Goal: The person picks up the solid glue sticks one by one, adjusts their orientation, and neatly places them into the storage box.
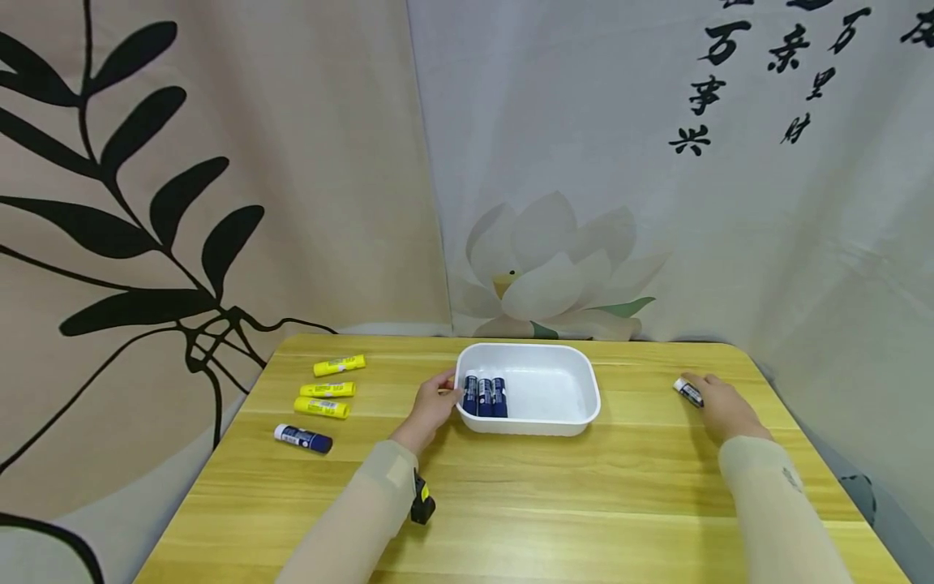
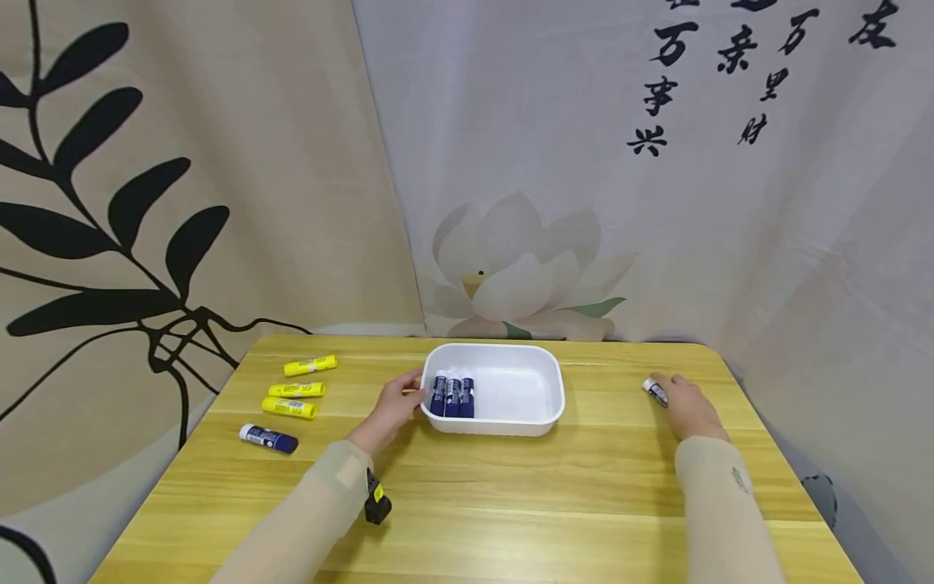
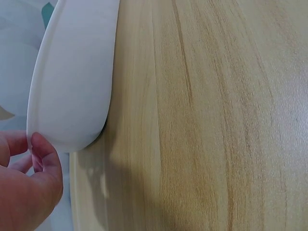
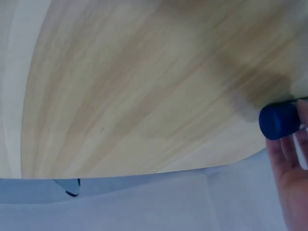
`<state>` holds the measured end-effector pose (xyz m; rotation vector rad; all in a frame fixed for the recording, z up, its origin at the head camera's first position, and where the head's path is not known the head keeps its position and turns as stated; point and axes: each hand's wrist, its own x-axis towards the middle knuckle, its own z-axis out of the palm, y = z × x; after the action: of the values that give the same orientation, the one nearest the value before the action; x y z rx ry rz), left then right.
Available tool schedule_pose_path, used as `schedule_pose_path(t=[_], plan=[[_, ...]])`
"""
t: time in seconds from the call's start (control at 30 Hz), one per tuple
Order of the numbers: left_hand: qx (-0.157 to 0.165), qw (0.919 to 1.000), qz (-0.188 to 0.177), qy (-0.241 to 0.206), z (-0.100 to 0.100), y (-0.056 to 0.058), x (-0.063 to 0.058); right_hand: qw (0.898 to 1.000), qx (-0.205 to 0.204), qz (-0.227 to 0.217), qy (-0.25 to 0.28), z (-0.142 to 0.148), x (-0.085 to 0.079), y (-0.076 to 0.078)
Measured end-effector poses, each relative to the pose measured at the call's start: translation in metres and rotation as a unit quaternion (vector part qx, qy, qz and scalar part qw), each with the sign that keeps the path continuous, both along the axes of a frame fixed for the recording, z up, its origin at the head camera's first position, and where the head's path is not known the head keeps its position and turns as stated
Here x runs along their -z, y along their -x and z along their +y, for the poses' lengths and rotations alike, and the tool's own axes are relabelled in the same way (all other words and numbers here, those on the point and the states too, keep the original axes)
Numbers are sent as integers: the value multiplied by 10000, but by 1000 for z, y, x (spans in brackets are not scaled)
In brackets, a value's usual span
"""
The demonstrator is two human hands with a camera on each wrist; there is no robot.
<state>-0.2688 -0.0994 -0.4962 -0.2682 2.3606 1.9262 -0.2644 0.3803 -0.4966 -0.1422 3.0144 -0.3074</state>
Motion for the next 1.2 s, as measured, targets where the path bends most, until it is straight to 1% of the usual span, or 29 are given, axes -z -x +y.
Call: schedule_pose_path(t=[0.1, 0.17, 0.27, 0.37, 0.47, 0.57, 0.63, 0.67, 0.73, 0.8, 0.87, 0.9, 0.93, 1.07, 1.13, 1.2], plan=[[18, 10000, -36, -2, 0, 0, 0, 9998, 109, -41, 143, -1, 0, 0], [41, 10000, -10, 10, 0, 0, 0, 9996, 106, 23, 254, -4, -1, 1], [36, 10000, 2, -6, 0, -1, 0, 9982, -75, 335, 498, -10, -5, 5], [46, 10000, 34, 4, -1, 0, 1, 9947, -283, 663, 740, -19, -13, 7], [54, 10000, 4, -2, -1, 0, 1, 9907, -350, 835, 1018, -31, -21, 5], [39, 10000, -42, -2, -1, 1, 1, 9849, -346, 881, 1452, -43, -28, 3], [33, 10000, -58, 1, -1, 1, 0, 9765, -301, 805, 1977, -52, -33, 1], [32, 10000, -56, 12, -1, 1, 0, 9699, -223, 664, 2333, -56, -36, 0], [30, 10000, -68, 30, -1, 0, -1, 9484, 12, 290, 3158, -65, -43, -2], [26, 9999, -88, 40, 0, -1, -3, 9198, 349, -188, 3905, -73, -49, -4], [17, 10000, -90, 35, 0, -1, -4, 8920, 664, -651, 4424, -80, -54, -5], [14, 9999, -97, 28, 0, -1, -4, 8812, 766, -818, 4593, -83, -55, -6], [21, 10000, -89, 28, 0, -1, -3, 8726, 834, -957, 4716, -86, -57, -6], [35, 10000, -33, 17, 0, -1, -2, 8395, 827, -1384, 5189, -100, -64, -8], [44, 10000, -14, 20, 0, 0, 0, 8252, 766, -1573, 5371, -110, -68, -8], [55, 10000, -4, 21, 0, 0, 0, 8149, 729, -1736, 5482, -122, -71, -8]])
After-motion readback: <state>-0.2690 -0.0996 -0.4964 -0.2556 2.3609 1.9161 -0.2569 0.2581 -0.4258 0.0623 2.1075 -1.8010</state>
